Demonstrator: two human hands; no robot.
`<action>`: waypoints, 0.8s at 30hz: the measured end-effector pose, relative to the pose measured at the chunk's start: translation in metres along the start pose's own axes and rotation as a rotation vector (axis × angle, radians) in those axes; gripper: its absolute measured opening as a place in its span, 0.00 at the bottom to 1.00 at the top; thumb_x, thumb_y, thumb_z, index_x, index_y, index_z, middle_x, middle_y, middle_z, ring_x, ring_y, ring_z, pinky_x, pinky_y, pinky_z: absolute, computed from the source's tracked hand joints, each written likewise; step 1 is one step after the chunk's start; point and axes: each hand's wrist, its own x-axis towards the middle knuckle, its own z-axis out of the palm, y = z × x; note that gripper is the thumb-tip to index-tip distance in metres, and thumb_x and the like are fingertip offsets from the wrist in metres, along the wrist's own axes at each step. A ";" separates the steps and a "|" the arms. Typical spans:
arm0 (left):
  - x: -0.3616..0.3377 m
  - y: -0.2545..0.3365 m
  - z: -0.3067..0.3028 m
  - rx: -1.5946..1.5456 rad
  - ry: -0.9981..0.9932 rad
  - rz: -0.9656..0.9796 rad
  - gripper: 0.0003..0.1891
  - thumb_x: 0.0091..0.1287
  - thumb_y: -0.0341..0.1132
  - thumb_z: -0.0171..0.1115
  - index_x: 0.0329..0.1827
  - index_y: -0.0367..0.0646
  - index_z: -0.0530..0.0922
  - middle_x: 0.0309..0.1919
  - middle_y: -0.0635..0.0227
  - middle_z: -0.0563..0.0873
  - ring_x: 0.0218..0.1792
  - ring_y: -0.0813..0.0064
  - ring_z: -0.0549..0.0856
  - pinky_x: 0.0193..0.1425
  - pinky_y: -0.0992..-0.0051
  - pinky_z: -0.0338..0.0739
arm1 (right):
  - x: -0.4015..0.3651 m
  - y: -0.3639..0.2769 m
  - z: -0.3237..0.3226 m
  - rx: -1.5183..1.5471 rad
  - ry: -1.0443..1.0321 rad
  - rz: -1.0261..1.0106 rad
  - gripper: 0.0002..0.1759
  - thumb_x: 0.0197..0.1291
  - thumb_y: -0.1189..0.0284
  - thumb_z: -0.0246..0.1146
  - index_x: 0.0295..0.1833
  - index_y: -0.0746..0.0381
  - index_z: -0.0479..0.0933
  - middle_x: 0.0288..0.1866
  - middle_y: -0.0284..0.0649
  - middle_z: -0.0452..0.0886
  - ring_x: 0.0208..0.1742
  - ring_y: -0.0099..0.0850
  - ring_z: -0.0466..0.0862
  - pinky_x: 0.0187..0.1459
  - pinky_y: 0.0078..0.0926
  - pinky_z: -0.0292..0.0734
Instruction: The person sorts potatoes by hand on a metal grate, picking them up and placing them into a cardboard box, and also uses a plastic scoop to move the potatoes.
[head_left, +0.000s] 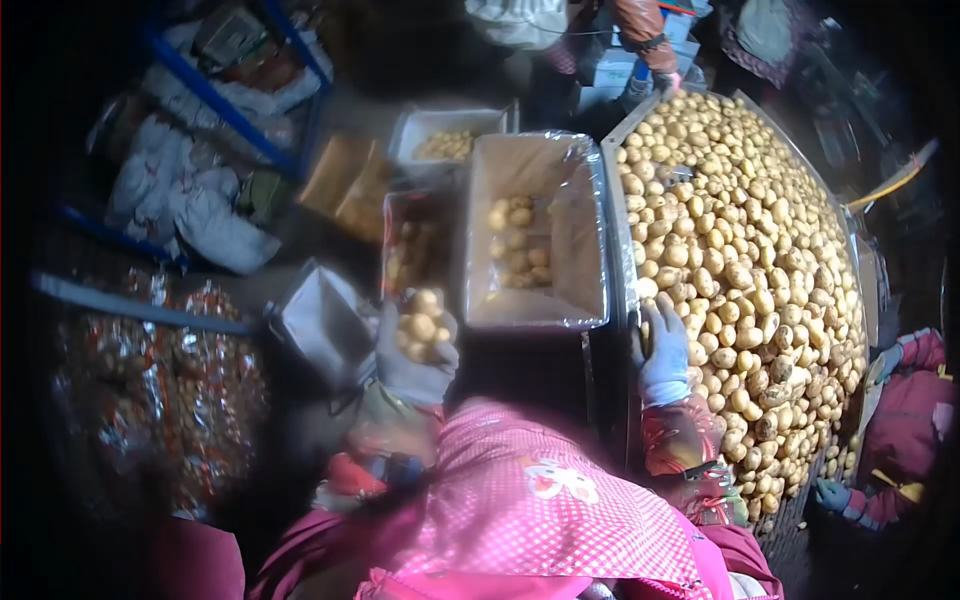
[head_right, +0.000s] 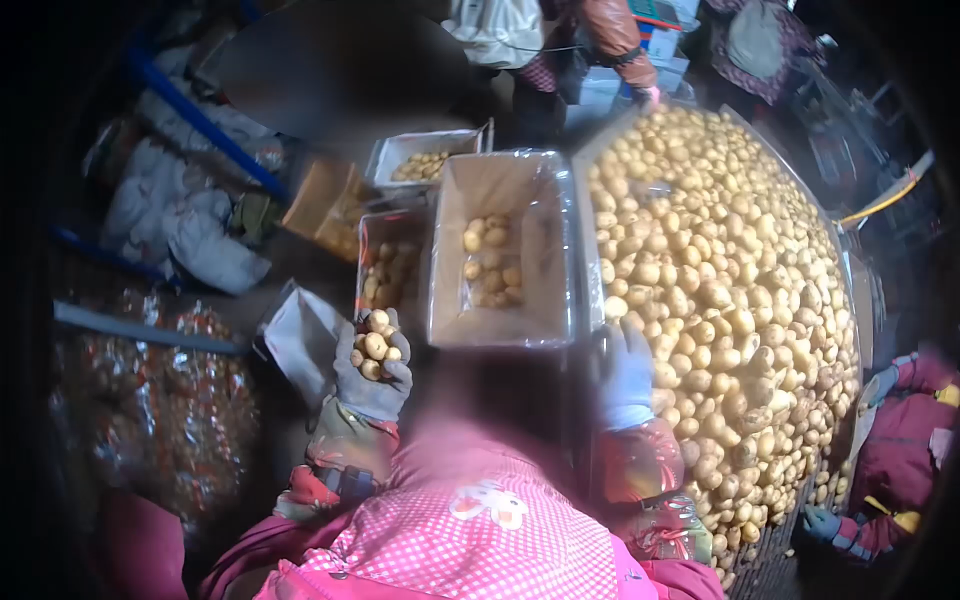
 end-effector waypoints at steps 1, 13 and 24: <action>0.014 -0.001 0.009 -0.036 -0.006 -0.007 0.19 0.73 0.55 0.61 0.59 0.58 0.82 0.58 0.79 0.84 0.52 0.72 0.85 0.36 0.74 0.81 | 0.000 -0.001 -0.003 -0.064 0.000 -0.025 0.20 0.62 0.70 0.64 0.58 0.64 0.78 0.62 0.63 0.77 0.60 0.60 0.78 0.64 0.53 0.74; 0.302 0.122 0.076 0.113 -0.012 0.046 0.18 0.73 0.50 0.60 0.58 0.50 0.82 0.59 0.70 0.83 0.60 0.73 0.80 0.51 0.59 0.86 | 0.019 -0.020 0.004 -0.190 -0.278 0.239 0.33 0.56 0.64 0.72 0.68 0.59 0.74 0.67 0.55 0.76 0.59 0.54 0.81 0.60 0.49 0.77; 0.395 0.128 0.005 0.245 0.413 0.258 0.22 0.71 0.42 0.63 0.64 0.42 0.76 0.62 0.58 0.79 0.63 0.60 0.78 0.63 0.55 0.83 | 0.031 -0.025 0.004 -0.171 -0.308 0.358 0.31 0.54 0.65 0.74 0.65 0.57 0.76 0.67 0.53 0.77 0.60 0.53 0.81 0.61 0.48 0.78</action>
